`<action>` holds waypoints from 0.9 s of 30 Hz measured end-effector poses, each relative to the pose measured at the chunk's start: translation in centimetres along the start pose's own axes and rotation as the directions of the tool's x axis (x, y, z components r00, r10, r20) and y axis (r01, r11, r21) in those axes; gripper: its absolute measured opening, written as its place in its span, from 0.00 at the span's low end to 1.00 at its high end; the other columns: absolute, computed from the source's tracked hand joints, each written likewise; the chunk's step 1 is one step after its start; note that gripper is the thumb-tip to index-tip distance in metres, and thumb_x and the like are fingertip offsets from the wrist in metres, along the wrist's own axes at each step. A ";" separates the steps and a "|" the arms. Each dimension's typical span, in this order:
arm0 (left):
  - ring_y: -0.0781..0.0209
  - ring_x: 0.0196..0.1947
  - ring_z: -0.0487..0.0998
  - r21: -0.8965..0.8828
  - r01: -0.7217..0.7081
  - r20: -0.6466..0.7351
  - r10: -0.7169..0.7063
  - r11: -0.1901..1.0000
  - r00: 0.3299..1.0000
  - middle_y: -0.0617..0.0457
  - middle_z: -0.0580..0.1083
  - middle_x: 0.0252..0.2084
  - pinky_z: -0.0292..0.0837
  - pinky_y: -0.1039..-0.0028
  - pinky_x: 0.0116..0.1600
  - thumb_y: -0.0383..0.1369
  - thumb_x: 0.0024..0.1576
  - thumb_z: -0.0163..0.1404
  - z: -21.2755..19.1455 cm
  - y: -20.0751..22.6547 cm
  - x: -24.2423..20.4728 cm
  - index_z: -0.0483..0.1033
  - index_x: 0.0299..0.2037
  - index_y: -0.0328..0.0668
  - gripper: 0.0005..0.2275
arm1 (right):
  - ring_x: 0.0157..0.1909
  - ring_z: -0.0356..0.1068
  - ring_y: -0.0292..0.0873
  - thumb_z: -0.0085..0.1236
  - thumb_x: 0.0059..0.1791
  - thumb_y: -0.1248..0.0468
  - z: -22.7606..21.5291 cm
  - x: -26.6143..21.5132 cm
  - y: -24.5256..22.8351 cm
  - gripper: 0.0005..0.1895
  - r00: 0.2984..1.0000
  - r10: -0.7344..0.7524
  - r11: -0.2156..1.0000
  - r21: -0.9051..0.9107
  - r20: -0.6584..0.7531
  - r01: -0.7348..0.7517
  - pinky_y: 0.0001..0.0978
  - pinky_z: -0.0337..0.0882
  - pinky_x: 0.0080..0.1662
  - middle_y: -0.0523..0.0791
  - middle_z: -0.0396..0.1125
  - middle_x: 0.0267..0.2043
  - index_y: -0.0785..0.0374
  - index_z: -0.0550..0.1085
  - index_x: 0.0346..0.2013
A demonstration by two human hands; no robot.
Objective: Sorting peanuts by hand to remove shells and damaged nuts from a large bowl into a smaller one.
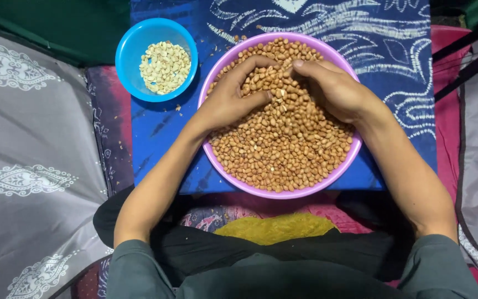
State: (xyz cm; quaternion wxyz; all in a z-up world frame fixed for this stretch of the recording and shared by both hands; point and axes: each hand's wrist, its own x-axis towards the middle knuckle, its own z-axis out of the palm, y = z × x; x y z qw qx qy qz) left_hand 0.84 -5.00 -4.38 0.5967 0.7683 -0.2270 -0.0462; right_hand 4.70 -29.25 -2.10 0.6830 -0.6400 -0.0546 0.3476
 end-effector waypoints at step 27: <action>0.47 0.66 0.70 -0.203 0.060 0.106 -0.039 0.977 0.994 0.46 0.70 0.64 0.70 0.49 0.68 0.33 0.59 0.44 -0.6 -1.7 0.4 0.69 0.60 0.44 0.18 | 0.29 0.66 0.39 0.43 0.56 0.60 1.5 -1.7 -1.0 0.21 0.980 -0.138 0.802 -0.565 0.141 0.194 0.27 0.66 0.30 0.46 0.68 0.33 0.67 0.74 0.58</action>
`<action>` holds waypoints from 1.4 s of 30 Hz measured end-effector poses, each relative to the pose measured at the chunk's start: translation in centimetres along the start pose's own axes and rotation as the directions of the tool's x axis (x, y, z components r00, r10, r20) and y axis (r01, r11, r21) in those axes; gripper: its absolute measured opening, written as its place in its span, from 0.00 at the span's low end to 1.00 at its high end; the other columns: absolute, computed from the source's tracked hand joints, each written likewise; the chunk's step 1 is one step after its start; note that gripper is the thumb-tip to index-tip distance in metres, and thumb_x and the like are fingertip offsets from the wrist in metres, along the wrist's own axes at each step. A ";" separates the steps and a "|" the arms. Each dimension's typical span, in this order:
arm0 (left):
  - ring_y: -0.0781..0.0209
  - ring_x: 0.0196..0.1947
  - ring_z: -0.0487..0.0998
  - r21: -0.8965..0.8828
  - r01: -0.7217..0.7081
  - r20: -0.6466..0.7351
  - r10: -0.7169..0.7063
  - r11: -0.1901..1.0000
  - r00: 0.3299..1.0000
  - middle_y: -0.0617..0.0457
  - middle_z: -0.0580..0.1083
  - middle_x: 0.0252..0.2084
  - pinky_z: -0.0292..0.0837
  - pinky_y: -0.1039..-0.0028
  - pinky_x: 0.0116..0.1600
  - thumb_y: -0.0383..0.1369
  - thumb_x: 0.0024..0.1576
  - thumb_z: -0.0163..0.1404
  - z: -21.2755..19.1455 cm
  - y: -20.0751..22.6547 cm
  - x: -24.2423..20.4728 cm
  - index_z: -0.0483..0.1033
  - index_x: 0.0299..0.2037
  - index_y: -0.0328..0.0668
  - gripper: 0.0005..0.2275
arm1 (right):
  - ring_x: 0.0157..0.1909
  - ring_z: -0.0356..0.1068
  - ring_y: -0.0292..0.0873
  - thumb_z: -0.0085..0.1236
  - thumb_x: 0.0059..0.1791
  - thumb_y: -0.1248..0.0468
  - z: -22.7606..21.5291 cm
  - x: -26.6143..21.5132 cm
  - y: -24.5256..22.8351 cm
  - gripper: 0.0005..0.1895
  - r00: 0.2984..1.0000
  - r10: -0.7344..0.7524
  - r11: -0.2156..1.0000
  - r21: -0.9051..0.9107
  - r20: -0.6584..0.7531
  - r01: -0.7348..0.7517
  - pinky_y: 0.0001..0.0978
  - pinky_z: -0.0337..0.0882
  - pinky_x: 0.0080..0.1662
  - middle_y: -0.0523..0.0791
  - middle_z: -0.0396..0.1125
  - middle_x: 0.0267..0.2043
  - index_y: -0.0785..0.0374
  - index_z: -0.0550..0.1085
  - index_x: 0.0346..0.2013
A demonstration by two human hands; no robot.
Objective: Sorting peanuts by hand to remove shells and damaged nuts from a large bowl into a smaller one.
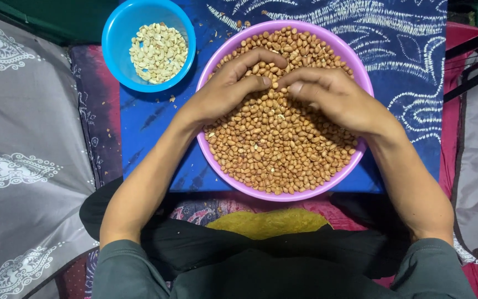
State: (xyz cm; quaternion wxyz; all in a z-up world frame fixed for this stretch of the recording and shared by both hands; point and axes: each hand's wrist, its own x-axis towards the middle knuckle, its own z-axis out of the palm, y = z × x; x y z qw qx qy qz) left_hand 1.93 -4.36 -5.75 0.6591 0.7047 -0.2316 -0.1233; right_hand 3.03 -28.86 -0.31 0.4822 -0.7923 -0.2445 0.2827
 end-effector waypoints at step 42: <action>0.55 0.64 0.70 -0.046 -0.061 -0.009 0.061 0.997 0.998 0.50 0.70 0.61 0.67 0.61 0.69 0.26 0.61 0.42 0.2 0.9 -0.4 0.70 0.57 0.41 0.15 | 0.43 0.71 0.47 0.60 0.47 0.78 0.8 -4.1 -6.3 0.10 0.936 -0.352 0.777 -0.566 -0.027 0.276 0.36 0.70 0.45 0.51 0.70 0.47 0.74 0.78 0.43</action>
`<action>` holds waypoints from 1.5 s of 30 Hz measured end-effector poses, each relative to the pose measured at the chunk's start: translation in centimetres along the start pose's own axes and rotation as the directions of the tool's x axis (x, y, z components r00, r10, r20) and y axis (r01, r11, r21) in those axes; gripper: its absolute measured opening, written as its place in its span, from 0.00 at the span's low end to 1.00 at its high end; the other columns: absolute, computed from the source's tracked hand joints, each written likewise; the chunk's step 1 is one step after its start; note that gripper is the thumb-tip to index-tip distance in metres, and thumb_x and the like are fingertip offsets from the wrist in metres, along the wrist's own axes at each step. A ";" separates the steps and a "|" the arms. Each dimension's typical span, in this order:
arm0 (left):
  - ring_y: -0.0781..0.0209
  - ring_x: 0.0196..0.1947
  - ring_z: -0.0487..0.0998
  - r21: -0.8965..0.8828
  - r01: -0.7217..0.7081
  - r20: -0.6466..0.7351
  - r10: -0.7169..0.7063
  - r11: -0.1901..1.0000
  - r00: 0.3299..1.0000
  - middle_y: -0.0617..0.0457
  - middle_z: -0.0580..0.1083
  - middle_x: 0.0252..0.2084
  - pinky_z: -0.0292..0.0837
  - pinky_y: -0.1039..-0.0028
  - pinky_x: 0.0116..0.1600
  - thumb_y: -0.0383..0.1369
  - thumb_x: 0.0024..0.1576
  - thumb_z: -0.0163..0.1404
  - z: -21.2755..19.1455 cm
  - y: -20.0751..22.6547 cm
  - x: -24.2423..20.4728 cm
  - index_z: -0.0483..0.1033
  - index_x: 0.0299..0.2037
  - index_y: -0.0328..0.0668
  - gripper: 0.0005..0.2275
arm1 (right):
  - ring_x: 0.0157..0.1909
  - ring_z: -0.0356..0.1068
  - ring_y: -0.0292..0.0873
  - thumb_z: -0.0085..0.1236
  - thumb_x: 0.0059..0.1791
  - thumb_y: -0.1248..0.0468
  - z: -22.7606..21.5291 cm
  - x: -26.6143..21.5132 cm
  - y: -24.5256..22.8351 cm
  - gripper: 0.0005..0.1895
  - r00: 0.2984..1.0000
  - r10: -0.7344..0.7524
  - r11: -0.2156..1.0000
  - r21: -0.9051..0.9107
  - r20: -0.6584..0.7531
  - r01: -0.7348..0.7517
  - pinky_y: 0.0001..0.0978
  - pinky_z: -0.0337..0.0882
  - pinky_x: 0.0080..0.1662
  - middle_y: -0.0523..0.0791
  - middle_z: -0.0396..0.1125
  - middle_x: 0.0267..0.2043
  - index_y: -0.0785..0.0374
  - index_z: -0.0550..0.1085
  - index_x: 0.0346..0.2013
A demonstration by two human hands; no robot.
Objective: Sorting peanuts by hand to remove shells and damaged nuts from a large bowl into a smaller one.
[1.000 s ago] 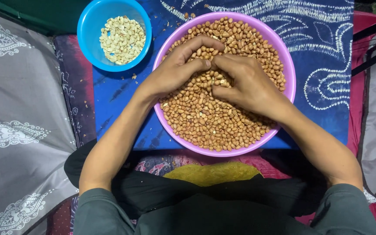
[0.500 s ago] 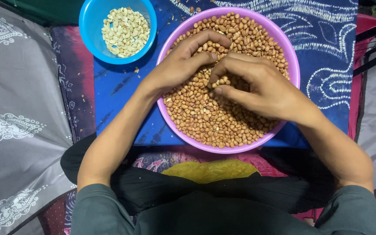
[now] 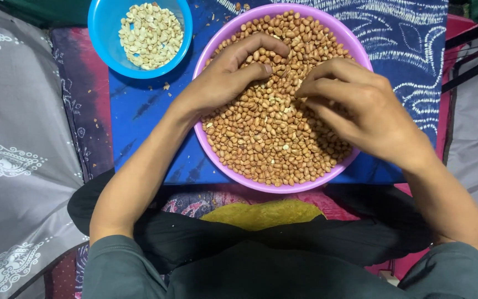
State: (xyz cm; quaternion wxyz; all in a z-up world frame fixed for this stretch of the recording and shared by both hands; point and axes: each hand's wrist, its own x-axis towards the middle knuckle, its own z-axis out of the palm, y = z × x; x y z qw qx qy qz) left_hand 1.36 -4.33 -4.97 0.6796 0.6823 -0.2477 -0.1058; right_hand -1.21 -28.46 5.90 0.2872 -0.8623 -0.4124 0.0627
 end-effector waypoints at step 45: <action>0.65 0.39 0.78 0.083 -0.184 -0.205 0.197 0.980 0.959 0.51 0.77 0.43 0.77 0.79 0.47 0.23 0.60 0.57 1.3 1.8 -0.5 0.73 0.51 0.35 0.11 | 0.38 0.63 0.46 0.73 0.48 0.77 3.5 3.2 5.7 0.07 0.902 -0.343 0.939 -0.125 -0.262 0.321 0.35 0.64 0.41 0.50 0.68 0.38 0.74 0.83 0.40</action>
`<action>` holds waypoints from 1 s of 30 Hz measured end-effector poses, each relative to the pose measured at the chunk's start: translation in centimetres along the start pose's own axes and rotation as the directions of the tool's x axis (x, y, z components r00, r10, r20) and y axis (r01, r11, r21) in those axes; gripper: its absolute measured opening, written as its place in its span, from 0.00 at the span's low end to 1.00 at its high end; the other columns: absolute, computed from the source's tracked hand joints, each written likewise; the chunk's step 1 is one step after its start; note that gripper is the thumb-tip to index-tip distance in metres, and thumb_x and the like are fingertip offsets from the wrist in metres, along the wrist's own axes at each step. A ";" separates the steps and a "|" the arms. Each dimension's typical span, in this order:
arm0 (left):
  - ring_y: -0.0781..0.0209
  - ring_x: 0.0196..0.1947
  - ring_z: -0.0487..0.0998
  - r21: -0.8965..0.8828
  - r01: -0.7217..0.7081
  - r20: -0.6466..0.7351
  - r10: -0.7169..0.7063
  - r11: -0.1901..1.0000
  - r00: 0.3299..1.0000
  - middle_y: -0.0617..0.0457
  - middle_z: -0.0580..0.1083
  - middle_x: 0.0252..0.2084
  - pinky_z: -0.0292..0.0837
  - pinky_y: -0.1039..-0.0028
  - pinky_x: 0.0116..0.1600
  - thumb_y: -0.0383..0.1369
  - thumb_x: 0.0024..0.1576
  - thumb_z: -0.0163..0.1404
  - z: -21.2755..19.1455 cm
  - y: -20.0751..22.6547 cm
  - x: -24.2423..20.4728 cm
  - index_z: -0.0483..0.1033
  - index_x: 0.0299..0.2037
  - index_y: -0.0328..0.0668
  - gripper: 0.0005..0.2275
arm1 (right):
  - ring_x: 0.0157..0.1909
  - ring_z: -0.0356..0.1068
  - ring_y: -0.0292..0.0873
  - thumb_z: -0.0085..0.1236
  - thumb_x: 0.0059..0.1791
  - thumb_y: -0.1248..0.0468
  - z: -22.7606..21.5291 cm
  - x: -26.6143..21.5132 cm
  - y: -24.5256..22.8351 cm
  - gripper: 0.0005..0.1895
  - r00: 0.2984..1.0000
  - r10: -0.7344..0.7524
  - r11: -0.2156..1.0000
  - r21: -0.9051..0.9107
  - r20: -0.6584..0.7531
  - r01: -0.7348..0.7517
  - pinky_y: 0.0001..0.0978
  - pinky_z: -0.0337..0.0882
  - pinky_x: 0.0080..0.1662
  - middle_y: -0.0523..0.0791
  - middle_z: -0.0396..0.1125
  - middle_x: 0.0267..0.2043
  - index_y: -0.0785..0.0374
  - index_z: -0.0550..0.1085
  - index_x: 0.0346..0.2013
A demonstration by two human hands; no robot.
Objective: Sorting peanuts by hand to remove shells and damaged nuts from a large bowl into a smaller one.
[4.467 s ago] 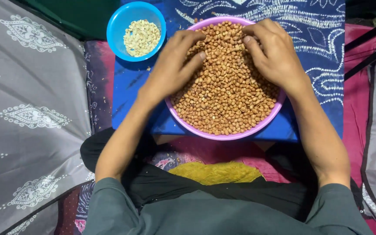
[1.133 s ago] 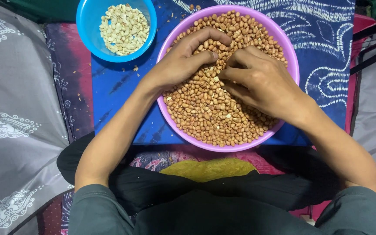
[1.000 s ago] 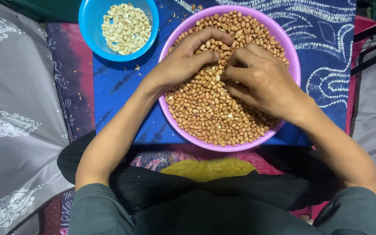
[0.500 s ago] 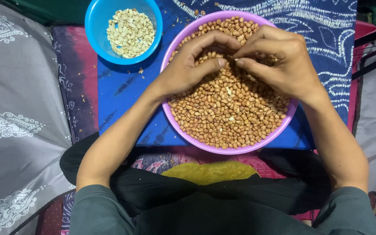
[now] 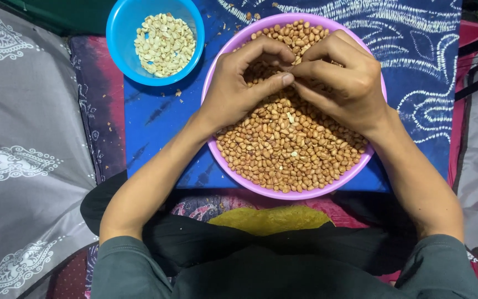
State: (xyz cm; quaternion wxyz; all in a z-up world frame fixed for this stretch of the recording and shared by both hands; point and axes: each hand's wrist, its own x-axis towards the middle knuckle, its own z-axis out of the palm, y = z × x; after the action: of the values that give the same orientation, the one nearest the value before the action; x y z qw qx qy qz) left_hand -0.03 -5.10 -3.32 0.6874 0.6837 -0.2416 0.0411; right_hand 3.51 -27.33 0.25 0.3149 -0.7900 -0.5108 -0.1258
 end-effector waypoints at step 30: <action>0.49 0.32 0.79 0.877 0.102 -0.266 0.298 0.471 0.917 0.42 0.79 0.37 0.74 0.62 0.40 0.21 0.56 0.61 -10.1 1.4 -1.7 0.75 0.45 0.25 0.10 | 0.44 0.62 0.46 0.68 0.42 0.62 -0.2 -0.9 -2.0 0.13 0.886 0.170 0.980 -0.172 0.432 -0.104 0.40 0.67 0.51 0.45 0.63 0.40 0.62 0.80 0.39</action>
State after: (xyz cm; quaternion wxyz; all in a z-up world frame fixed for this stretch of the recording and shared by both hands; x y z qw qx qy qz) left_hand 0.70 5.16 -2.16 0.2693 0.8999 -0.0865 0.3320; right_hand 1.35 -27.57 0.68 0.1402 -0.8526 -0.5014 0.0439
